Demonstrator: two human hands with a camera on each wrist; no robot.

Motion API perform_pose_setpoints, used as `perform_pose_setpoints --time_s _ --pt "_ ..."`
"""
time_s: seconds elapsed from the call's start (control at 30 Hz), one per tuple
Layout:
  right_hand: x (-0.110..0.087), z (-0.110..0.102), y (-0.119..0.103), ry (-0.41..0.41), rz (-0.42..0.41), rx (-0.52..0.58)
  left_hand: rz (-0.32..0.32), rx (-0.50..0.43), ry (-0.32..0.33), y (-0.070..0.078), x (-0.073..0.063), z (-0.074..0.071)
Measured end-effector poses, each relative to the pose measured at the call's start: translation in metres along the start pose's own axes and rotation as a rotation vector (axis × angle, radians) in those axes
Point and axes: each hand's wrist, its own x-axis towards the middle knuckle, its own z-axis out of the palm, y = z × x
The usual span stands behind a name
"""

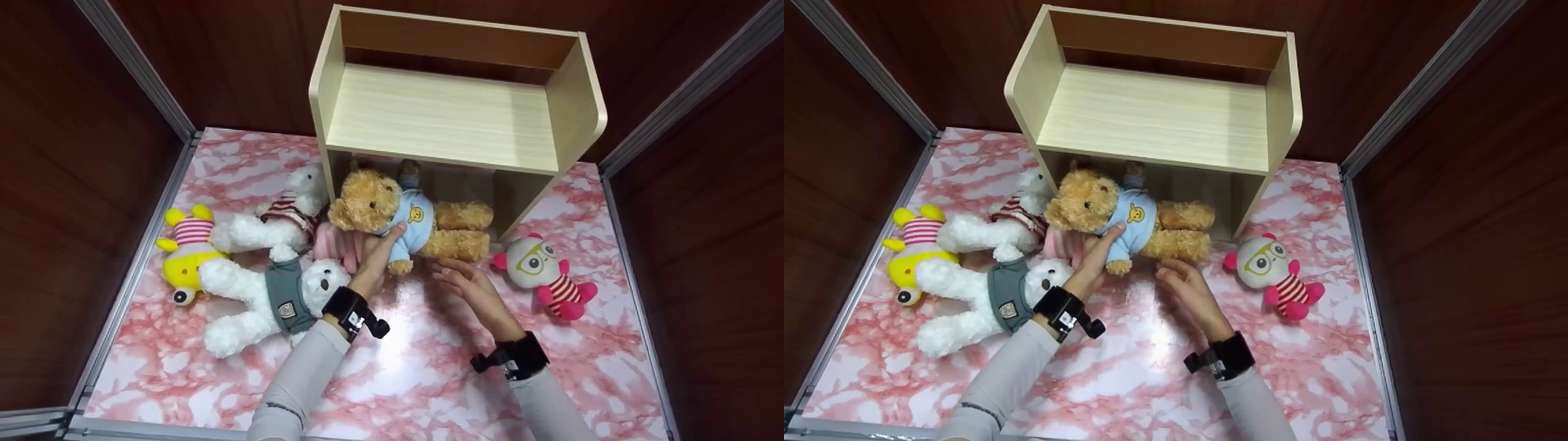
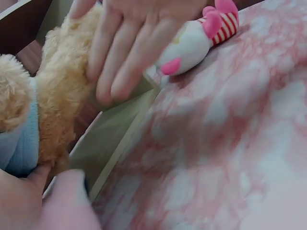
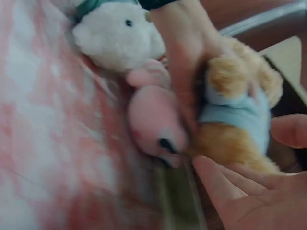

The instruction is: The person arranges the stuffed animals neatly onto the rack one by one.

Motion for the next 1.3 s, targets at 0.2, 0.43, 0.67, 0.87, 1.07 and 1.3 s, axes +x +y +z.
perform_pose_setpoints --time_s 0.2,0.43,0.67,0.87,1.07,1.3 --pt "0.004 -0.001 -0.033 0.045 -0.146 -0.135 0.001 0.116 -0.048 0.009 0.004 -0.011" --pt "0.032 -0.001 -0.049 0.187 -0.324 -0.397 0.002 0.226 -0.133 0.014 0.009 -0.02" --pt "0.059 -0.007 -0.048 0.191 -0.268 -0.589 -0.018 0.264 -0.258 0.022 0.016 -0.025" --pt "0.07 -0.012 -0.041 0.091 -0.152 -0.622 -0.026 0.361 -0.326 0.031 0.02 -0.031" --pt "0.075 -0.011 -0.033 -0.005 -0.112 -0.487 -0.038 0.405 -0.33 0.035 0.022 -0.032" --pt "0.075 -0.008 -0.027 -0.028 -0.048 -0.337 -0.052 0.421 -0.311 0.04 0.024 -0.031"
